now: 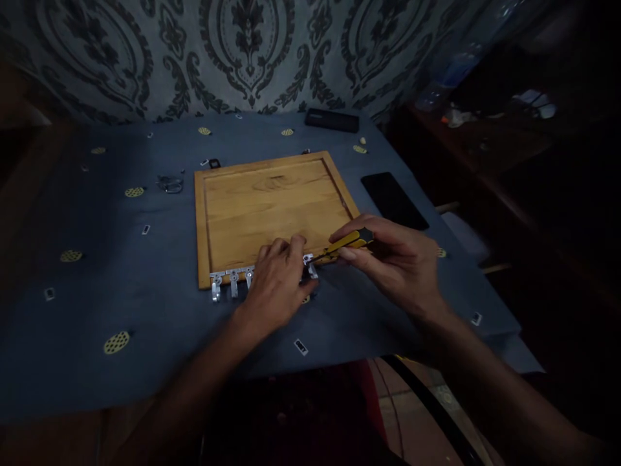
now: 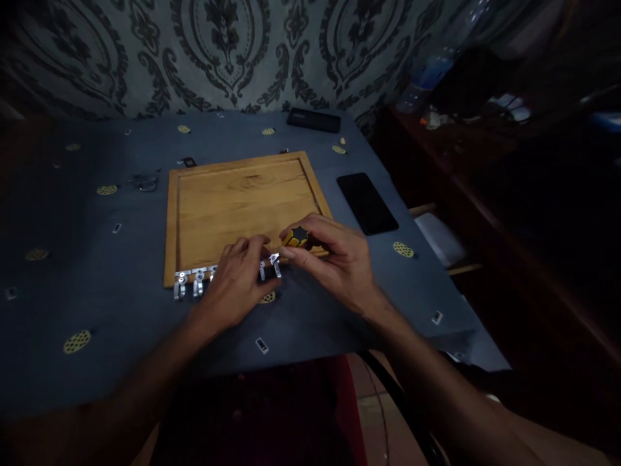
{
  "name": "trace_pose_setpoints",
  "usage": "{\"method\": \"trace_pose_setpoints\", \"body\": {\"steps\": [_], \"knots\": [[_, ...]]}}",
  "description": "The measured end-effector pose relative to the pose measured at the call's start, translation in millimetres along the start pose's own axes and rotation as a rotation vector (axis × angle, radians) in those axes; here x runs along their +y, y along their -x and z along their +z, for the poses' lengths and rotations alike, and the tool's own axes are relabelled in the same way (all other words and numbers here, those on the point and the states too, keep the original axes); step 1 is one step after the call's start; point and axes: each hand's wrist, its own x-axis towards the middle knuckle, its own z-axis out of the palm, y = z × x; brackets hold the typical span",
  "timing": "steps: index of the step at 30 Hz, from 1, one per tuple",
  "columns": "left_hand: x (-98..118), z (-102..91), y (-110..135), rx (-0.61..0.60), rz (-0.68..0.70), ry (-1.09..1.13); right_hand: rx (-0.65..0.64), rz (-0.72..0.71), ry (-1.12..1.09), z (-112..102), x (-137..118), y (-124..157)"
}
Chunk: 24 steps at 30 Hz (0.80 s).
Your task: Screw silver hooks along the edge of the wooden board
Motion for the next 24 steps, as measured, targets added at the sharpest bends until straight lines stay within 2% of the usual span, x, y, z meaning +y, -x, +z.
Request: {"method": "trace_pose_setpoints", "body": {"steps": [4, 9, 11, 14, 20, 24], "knots": [[-0.5, 0.7, 0.0, 0.008, 0.016, -0.022, 0.088, -0.023, 0.000, -1.0, -1.7, -4.6], [0.2, 1.2, -0.3, 0.007, 0.014, -0.019, 0.430, -0.063, -0.156, 1.2, -2.2, -13.8], [0.5, 1.7, -0.3, 0.014, 0.016, -0.020, 0.489, -0.098, -0.138, 3.8, -1.4, -14.0], [0.3, 2.4, -0.2, 0.020, 0.022, -0.021, 0.471, -0.114, -0.076, 8.8, 1.6, -8.4], [-1.2, 3.6, 0.2, 0.039, 0.026, -0.029, 0.424, 0.026, -0.046, 17.1, 14.6, 5.5], [-0.7, 3.6, 0.7, 0.041, 0.046, -0.039, 0.381, 0.017, -0.001, 16.3, 19.2, 9.7]]}}
